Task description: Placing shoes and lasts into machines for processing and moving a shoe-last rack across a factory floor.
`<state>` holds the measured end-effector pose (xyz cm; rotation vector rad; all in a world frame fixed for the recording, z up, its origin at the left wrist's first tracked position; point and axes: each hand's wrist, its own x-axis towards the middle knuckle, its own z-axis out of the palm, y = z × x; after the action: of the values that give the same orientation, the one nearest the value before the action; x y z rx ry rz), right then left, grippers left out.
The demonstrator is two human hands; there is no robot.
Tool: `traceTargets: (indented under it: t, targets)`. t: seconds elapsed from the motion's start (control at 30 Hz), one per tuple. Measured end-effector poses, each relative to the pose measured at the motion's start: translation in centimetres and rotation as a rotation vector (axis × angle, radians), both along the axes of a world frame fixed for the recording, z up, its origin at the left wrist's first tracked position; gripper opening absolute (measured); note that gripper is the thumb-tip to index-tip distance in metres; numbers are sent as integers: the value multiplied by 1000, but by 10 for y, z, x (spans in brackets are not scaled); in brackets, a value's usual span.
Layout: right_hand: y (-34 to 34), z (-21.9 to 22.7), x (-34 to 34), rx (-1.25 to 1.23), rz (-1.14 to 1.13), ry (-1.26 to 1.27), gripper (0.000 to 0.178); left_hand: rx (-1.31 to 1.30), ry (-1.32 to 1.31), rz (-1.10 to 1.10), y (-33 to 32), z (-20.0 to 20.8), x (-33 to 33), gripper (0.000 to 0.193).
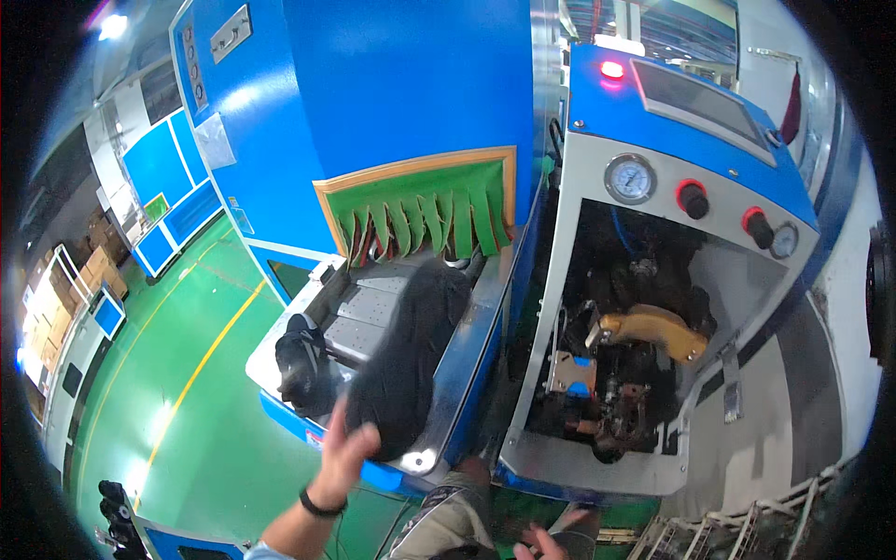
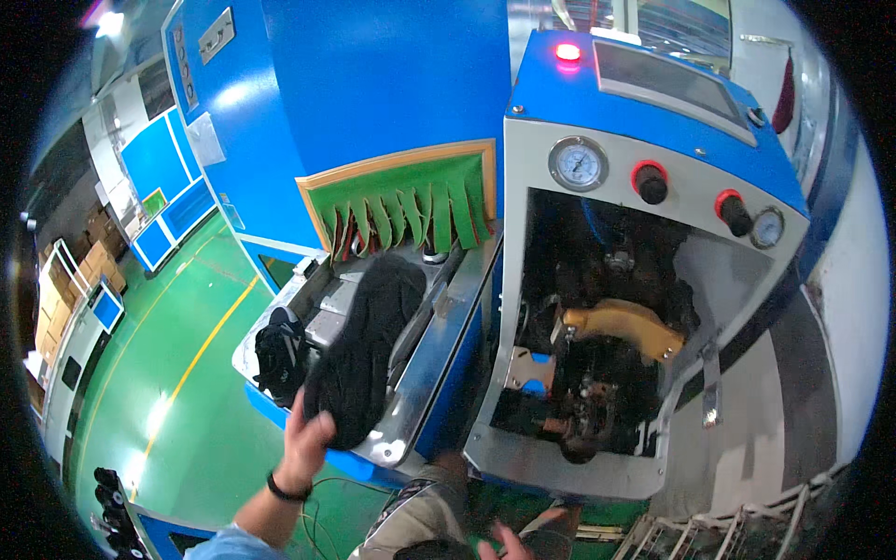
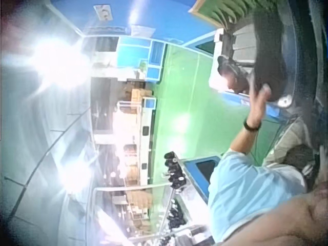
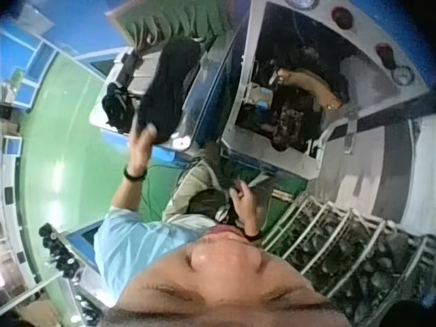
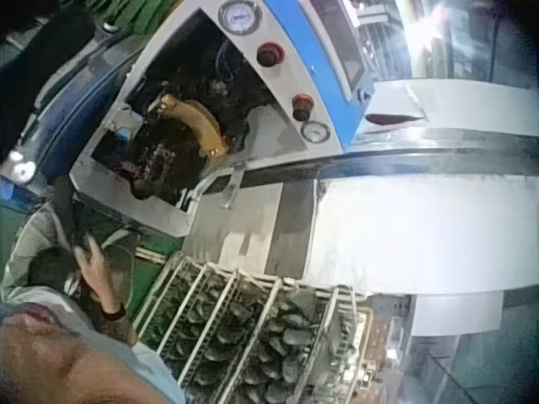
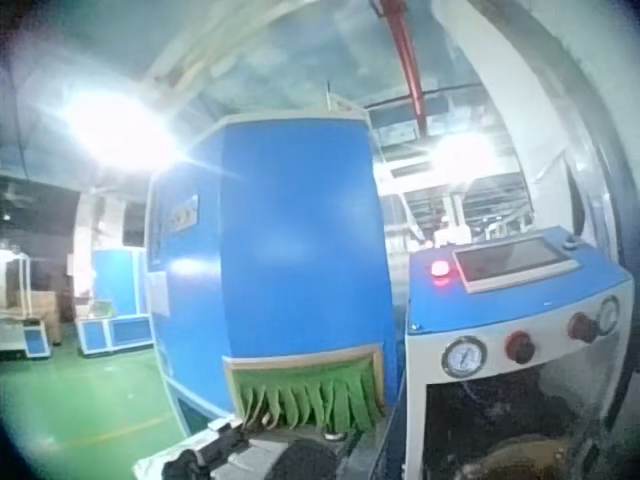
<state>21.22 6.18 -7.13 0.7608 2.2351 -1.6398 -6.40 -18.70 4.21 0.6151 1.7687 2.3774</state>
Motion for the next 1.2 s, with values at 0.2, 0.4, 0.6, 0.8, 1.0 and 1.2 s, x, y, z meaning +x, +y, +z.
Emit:
traceTargets:
  t: [0.2,0.4,0.6,0.8,1.0,1.2]
  targets:
    - [-70,115,-47,-510,-462,1107,111,-464,617,-345,-27,-64,140,96]
    - [-41,113,5,-469,-715,908,128,-91,-409,-785,24,-27,181,118]
    - [-59,92,54,-353,-607,864,127,-1,-437,-825,73,-27,197,88]
    - [-61,95,51,-79,-605,1179,132,-518,115,-438,89,-36,203,85]
    - [-26,93,53,173,-452,772,117,-535,721,-245,85,-51,193,28]
    - [12,136,26,-998,-814,933,78,-68,-201,-359,99,-27,157,40]
